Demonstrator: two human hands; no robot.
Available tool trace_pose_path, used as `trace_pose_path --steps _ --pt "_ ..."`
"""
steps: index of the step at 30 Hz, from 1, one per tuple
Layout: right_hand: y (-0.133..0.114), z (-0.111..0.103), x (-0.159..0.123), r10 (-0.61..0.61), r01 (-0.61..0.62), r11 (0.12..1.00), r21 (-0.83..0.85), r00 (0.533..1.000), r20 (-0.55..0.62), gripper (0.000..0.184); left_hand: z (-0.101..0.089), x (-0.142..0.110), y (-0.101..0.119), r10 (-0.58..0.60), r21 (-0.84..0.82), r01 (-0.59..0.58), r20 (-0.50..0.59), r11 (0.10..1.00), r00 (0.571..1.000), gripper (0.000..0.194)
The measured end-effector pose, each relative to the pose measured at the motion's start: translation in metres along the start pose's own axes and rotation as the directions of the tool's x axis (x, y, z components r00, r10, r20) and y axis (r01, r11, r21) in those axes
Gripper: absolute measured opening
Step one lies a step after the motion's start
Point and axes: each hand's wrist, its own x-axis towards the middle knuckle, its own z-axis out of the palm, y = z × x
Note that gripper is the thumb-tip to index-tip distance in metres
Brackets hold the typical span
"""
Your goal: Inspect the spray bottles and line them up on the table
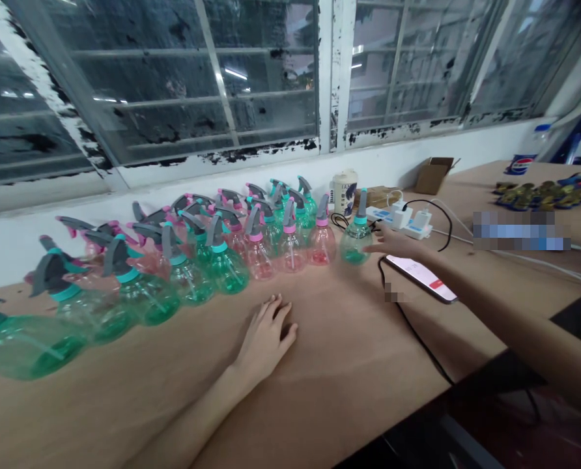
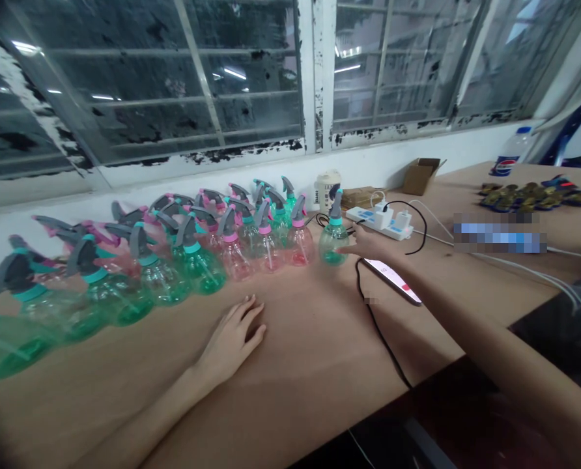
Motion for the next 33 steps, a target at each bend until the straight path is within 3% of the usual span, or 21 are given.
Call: trace_pose_path --steps 3,7,13,18,22,26,30,33 --pt "0.000 0.007 -0.018 0.073 -0.074 0.997 -0.003 0.996 -0.047 0.094 0.001 0.001 0.001 -0.004 0.009 0.004 0.008 1.000 1.000 0.040" --pt "-0.005 0.024 -0.034 0.062 -0.052 0.995 0.083 0.991 -0.120 0.095 -0.001 0.001 0.003 -0.013 0.028 0.012 0.034 1.000 0.999 0.041" --pt "-0.010 0.040 -0.018 0.000 0.017 0.993 0.115 0.990 -0.141 0.076 -0.005 0.001 0.006 -0.024 0.016 0.023 0.045 1.000 0.999 0.040" --pt "-0.009 0.041 -0.007 0.042 -0.028 0.994 0.105 0.990 -0.136 0.094 -0.006 0.002 0.005 -0.022 0.043 0.019 0.062 0.999 0.998 0.040" --pt "-0.021 0.042 -0.001 -0.024 0.053 0.994 0.097 0.962 -0.273 0.104 -0.005 0.001 0.003 -0.012 0.039 0.010 0.055 0.999 0.998 0.041" --pt "-0.035 0.045 0.011 -0.021 0.058 0.995 0.079 0.915 -0.403 0.090 -0.004 0.001 0.000 -0.015 0.042 0.013 0.044 0.999 0.999 0.039" --pt "-0.037 0.041 0.016 0.039 -0.037 0.999 0.012 0.936 -0.351 0.062 -0.003 0.001 -0.002 -0.018 0.028 0.018 0.019 0.999 1.000 0.036" --pt "-0.030 0.030 0.008 -0.004 -0.004 1.000 -0.025 0.951 -0.310 0.053 -0.005 0.001 -0.003 -0.016 -0.003 0.016 0.007 1.000 1.000 0.032"
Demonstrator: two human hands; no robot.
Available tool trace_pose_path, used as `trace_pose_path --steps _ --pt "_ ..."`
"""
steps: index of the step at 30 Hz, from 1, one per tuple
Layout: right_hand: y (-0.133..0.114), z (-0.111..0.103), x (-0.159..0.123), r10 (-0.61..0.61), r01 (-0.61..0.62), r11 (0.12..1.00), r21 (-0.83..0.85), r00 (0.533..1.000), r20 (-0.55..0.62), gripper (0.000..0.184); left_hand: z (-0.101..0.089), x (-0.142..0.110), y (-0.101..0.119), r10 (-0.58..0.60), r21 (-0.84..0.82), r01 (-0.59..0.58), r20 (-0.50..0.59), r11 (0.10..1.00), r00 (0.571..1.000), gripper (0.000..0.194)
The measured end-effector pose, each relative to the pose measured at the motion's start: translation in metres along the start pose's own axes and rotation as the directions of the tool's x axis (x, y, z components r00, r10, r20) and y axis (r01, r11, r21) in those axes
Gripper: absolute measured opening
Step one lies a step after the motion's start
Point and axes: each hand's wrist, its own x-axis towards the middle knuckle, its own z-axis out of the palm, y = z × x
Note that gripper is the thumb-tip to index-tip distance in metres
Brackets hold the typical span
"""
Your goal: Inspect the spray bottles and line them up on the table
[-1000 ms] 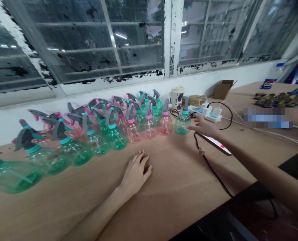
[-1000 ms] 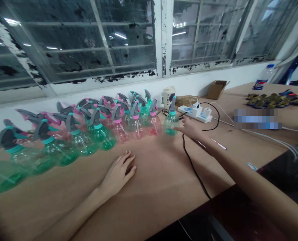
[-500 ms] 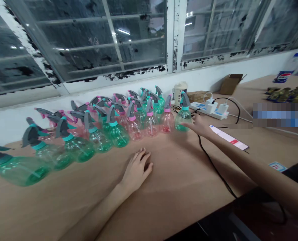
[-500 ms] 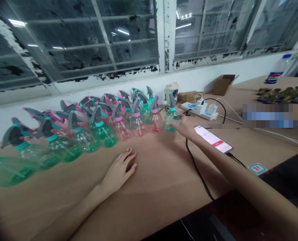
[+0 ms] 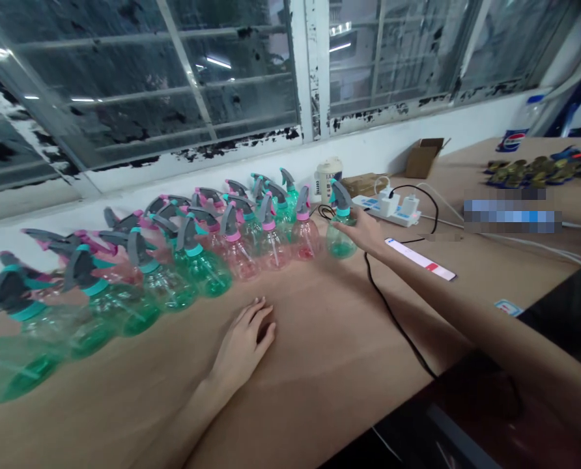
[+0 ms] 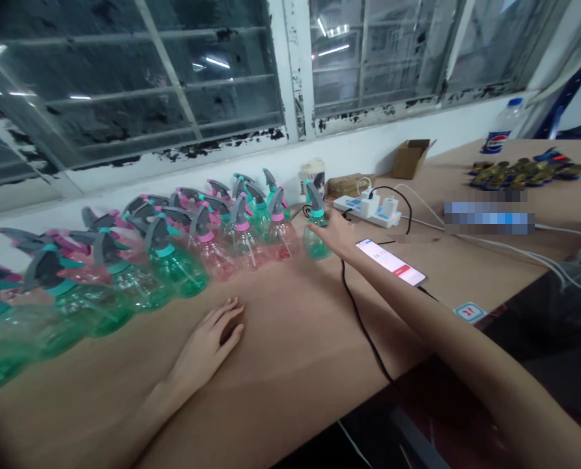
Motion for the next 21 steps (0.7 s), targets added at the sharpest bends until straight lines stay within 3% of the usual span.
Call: trace_pose_path --steps 4,8,13,16,21 --pt "0.008 -0.022 -0.020 -0.107 0.098 0.988 0.115 0.991 0.076 0.049 -0.003 0.000 0.002 -0.008 -0.053 0.007 -0.035 0.999 0.999 0.028" --pt "-0.001 -0.040 -0.061 -0.203 0.145 0.941 0.307 0.965 0.166 0.050 -0.005 -0.001 0.011 -0.059 -0.146 0.052 -0.040 0.988 0.997 0.027" --pt "-0.039 -0.059 -0.114 -0.263 0.138 0.913 0.384 0.918 0.296 0.053 0.003 0.003 0.046 -0.174 -0.364 0.184 0.062 0.913 0.983 0.055" --pt "-0.057 -0.065 -0.131 -0.331 0.156 0.883 0.443 0.875 0.353 0.048 0.010 0.014 0.069 -0.117 -0.515 0.129 0.055 0.848 0.992 0.078" --pt "-0.064 -0.070 -0.137 -0.353 0.122 0.868 0.482 0.833 0.426 0.052 0.017 0.032 0.087 -0.030 -0.653 0.041 0.028 0.757 0.999 0.083"
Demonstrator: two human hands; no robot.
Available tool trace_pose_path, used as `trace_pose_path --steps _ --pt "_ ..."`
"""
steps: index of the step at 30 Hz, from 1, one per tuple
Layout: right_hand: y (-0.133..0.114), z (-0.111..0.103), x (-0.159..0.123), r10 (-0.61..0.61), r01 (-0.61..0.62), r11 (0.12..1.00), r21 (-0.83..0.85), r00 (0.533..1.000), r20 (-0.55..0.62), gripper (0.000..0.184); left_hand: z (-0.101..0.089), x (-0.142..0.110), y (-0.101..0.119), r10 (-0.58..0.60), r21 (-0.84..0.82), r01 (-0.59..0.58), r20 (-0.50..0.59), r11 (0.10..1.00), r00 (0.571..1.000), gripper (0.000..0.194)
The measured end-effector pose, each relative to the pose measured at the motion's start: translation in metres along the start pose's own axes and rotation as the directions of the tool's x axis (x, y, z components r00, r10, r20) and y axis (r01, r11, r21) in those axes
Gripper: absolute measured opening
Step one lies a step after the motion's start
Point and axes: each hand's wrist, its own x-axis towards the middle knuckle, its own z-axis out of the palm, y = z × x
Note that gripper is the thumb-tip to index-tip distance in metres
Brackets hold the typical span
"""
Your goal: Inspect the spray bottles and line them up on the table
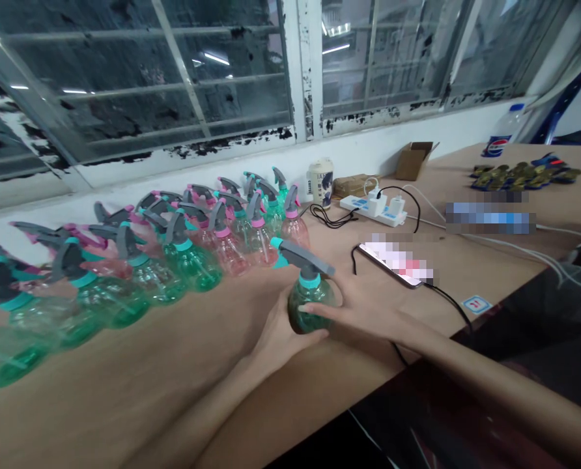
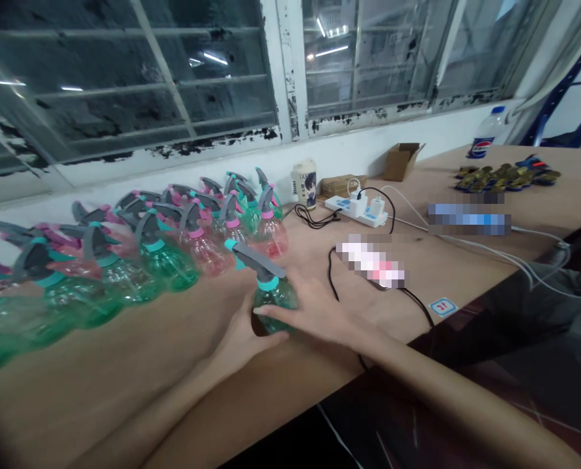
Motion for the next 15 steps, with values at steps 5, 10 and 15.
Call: trace_pose_path --steps 5,10,15 --pt "-0.007 0.001 0.014 -0.074 0.072 0.986 0.152 0.997 0.013 0.067 0.000 -0.004 0.001 0.032 0.044 -0.032 0.005 0.999 0.999 0.086" --pt "-0.014 0.026 0.040 -0.086 0.076 0.950 0.304 0.996 0.021 0.044 -0.004 -0.014 -0.004 -0.030 0.106 0.033 -0.026 0.994 0.999 0.090" --pt "-0.015 0.046 0.056 -0.171 0.125 0.867 0.483 0.984 0.053 0.032 -0.021 -0.024 -0.007 -0.084 0.212 0.086 -0.021 0.974 0.996 0.098"
